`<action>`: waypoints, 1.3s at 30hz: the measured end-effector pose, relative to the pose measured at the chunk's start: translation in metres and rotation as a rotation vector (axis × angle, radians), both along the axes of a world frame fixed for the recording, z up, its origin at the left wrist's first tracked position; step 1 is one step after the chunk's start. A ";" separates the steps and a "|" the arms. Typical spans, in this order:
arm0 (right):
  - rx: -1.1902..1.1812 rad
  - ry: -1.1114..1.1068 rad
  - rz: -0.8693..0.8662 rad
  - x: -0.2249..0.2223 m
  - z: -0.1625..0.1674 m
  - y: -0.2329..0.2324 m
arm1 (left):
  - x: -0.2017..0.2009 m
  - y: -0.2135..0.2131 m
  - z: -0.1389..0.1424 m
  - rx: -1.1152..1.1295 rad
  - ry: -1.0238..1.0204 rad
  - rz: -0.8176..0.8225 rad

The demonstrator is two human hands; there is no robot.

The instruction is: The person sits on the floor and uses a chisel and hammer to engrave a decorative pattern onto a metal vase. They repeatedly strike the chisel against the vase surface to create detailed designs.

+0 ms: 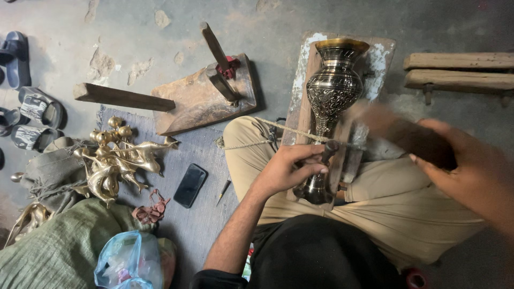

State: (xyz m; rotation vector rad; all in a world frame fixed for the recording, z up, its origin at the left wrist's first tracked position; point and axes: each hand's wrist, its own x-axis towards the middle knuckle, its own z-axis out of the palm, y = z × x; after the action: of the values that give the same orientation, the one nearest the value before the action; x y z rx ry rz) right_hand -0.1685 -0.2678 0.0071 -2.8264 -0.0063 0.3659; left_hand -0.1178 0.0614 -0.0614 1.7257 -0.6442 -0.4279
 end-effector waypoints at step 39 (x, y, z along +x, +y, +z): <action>-0.025 -0.240 0.078 -0.007 0.002 -0.014 | 0.000 -0.004 -0.006 -0.026 -0.001 0.011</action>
State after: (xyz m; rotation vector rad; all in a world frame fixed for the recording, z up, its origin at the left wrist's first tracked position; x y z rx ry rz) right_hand -0.1755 -0.2820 0.0087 -2.8829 -0.1631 0.0408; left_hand -0.1174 0.0572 -0.0671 1.7043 -0.6381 -0.4086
